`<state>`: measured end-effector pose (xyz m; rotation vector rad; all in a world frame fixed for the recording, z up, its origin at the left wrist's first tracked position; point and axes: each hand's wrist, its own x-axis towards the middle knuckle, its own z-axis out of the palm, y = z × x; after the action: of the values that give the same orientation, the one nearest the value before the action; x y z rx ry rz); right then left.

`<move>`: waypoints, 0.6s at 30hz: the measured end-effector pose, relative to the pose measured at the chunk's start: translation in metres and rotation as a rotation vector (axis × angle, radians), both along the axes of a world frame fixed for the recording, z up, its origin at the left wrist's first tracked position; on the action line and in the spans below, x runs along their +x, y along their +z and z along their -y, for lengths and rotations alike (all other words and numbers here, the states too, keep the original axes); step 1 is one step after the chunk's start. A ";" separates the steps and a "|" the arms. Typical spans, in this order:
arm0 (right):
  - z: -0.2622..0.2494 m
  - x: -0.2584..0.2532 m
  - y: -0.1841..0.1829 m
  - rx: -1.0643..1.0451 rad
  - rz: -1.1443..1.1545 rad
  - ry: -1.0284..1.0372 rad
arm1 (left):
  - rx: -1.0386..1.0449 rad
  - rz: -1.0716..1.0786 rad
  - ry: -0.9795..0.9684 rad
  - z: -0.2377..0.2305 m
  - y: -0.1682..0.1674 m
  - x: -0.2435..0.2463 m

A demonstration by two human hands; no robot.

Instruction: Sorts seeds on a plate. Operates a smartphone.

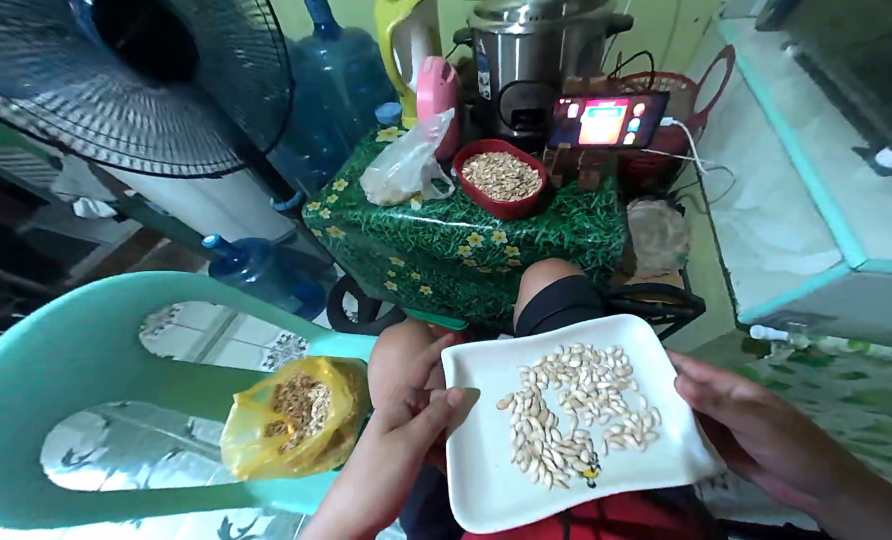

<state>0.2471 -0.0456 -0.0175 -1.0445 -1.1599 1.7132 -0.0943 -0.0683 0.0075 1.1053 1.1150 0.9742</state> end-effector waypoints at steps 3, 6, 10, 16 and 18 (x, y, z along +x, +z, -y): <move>-0.002 0.001 0.004 0.011 0.020 0.023 | 0.028 -0.022 0.000 0.000 -0.001 -0.003; -0.004 0.002 0.013 0.029 0.079 0.104 | 0.037 -0.011 0.018 0.007 -0.003 -0.010; -0.010 0.006 0.020 0.000 0.169 0.192 | 0.034 -0.034 0.049 0.015 -0.017 -0.014; -0.038 0.021 0.005 -0.021 0.504 0.380 | -0.072 -0.131 0.052 0.015 -0.054 0.004; -0.061 0.029 0.018 -0.020 0.733 0.505 | -0.061 -0.124 0.066 0.012 -0.066 0.014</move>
<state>0.2760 0.0151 0.0010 -1.5565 -2.0056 1.7487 -0.0802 -0.0801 -0.0584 1.0973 1.2802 0.9265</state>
